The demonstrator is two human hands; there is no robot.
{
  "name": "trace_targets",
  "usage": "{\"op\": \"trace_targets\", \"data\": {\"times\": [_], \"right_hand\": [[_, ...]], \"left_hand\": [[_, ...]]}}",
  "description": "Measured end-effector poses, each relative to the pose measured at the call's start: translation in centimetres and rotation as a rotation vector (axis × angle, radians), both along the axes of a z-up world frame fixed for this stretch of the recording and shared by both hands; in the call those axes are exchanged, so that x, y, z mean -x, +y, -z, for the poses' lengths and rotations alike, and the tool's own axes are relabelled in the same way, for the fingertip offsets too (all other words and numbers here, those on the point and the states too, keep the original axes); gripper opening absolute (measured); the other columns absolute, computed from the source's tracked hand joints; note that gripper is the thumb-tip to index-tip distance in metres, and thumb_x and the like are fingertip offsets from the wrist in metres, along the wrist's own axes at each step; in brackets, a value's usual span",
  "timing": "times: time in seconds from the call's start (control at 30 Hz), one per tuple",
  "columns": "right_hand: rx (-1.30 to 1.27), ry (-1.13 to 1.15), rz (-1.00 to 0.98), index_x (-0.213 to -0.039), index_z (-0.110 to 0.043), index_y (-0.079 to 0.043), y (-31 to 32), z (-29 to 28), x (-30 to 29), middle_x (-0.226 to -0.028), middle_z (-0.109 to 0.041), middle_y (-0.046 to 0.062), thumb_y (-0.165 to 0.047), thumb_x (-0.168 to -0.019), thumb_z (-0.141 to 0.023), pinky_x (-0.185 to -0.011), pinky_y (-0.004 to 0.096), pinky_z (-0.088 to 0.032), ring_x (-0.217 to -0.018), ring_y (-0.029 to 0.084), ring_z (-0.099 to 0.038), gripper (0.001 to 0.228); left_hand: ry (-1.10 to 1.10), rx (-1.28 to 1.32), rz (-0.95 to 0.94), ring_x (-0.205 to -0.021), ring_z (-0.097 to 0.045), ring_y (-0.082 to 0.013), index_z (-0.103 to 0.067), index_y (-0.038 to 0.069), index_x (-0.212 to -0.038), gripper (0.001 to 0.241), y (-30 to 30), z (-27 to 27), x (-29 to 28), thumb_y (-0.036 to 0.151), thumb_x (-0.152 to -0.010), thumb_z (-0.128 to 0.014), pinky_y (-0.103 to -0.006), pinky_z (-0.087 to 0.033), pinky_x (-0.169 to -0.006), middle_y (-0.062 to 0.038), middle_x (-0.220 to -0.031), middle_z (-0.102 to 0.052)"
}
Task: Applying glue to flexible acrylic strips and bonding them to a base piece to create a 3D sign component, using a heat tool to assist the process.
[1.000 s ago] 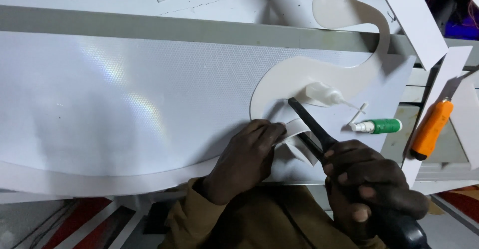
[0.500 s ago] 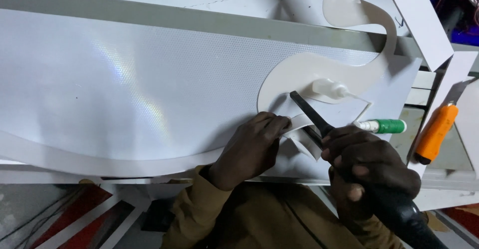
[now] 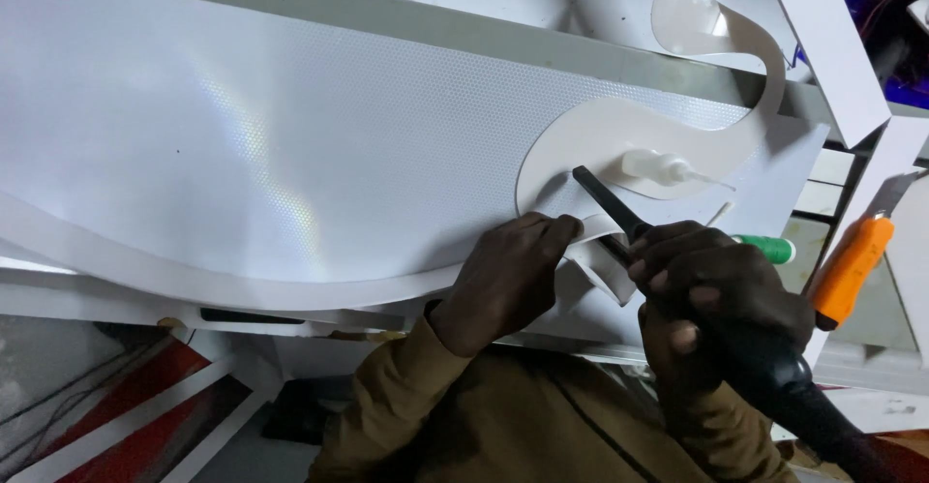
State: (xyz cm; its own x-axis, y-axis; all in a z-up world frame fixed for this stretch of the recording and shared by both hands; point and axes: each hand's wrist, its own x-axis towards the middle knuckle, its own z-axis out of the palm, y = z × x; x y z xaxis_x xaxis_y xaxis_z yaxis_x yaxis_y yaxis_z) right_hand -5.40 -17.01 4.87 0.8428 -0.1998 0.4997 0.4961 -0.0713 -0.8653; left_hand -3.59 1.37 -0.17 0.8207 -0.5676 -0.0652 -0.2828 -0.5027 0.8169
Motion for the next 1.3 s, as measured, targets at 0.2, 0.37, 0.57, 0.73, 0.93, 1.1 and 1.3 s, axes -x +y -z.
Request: {"op": "trace_targets", "data": {"times": [0.2, 0.37, 0.57, 0.73, 0.93, 1.1, 1.3], "right_hand": [[-0.047, -0.068, 0.031, -0.107, -0.057, -0.014, 1.2, 0.2, -0.5, -0.088, -0.063, 0.007, -0.036, -0.103, -0.082, -0.079, 0.045, -0.071, -0.074, 0.027, -0.07, 0.033], [0.09, -0.096, -0.179, -0.109, -0.066, -0.014, -2.2, 2.2, -0.4, -0.098, -0.072, 0.014, -0.033, -0.101, -0.081, -0.083, 0.046, -0.07, -0.09, 0.031, -0.079, 0.025], [0.217, -0.109, -0.208, -0.103, -0.066, -0.013, -2.4, 0.5, -1.1, -0.092, -0.073, 0.013, -0.031, -0.099, -0.083, -0.078, 0.041, -0.069, -0.084, 0.028, -0.08, 0.025], [0.139, -0.141, -0.151, -0.095, -0.066, -0.009, -1.8, 2.2, -0.7, -0.085, -0.074, 0.016, -0.028, -0.09, -0.091, -0.075, 0.044, -0.069, -0.078, 0.03, -0.08, 0.032], [-0.038, -0.198, -0.007, -0.091, -0.062, -0.003, -0.3, 3.0, -1.1, -0.074, -0.069, 0.021, -0.03, -0.089, -0.095, -0.064, 0.047, -0.069, -0.066, 0.034, -0.074, 0.043], [-0.054, -0.183, -0.052, -0.103, -0.064, -0.003, 0.0, 2.5, -1.3, -0.081, -0.069, 0.018, -0.028, -0.094, -0.09, -0.071, 0.046, -0.069, -0.072, 0.032, -0.075, 0.038], [-0.135, -0.235, -0.143, -0.105, -0.065, 0.004, -0.1, 4.5, -1.8, -0.089, -0.07, 0.024, -0.051, -0.094, -0.085, -0.083, 0.055, -0.069, -0.086, 0.039, -0.078, 0.06]], "left_hand": [[0.006, 0.001, -0.002, -0.084, -0.068, -0.0443, -0.061, 0.006, -0.122, 0.047, -0.1, 0.5, 0.5, -0.013, -0.079, -0.057, -0.0574, -0.048, -0.062, -0.017, -0.088, -0.073], [0.133, -0.065, 0.062, -0.079, -0.075, -0.0391, -0.065, 0.001, -0.124, 0.036, 0.0, -1.1, -0.6, -0.014, -0.091, -0.065, -0.0442, -0.058, -0.062, -0.016, -0.08, -0.075], [0.135, -0.126, 0.009, -0.076, -0.075, -0.0333, -0.066, 0.004, -0.121, 0.028, -1.0, -0.6, 0.4, -0.005, -0.095, -0.069, -0.0401, -0.057, -0.061, -0.011, -0.078, -0.073], [0.079, -0.109, -0.012, -0.08, -0.079, -0.0326, -0.069, 0.004, -0.123, 0.019, -1.0, -1.2, 0.7, 0.0, -0.104, -0.068, -0.0384, -0.06, -0.065, -0.013, -0.083, -0.076], [-0.039, -0.118, 0.021, -0.098, -0.081, -0.0372, -0.071, 0.002, -0.13, 0.032, -1.6, -2.6, 0.8, 0.023, -0.107, -0.076, -0.0461, -0.065, -0.076, -0.019, -0.098, -0.08], [-0.119, -0.185, 0.001, -0.088, -0.082, -0.0335, -0.075, 0.004, -0.126, 0.03, -2.9, -0.9, 0.3, 0.028, -0.107, -0.074, -0.0417, -0.065, -0.075, -0.017, -0.094, -0.082], [-0.239, -0.227, -0.029, -0.078, -0.082, -0.028, -0.078, 0.004, -0.117, 0.023, -3.3, -2.2, 0.6, 0.025, -0.107, -0.075, -0.0346, -0.066, -0.069, -0.014, -0.085, -0.082]]}}
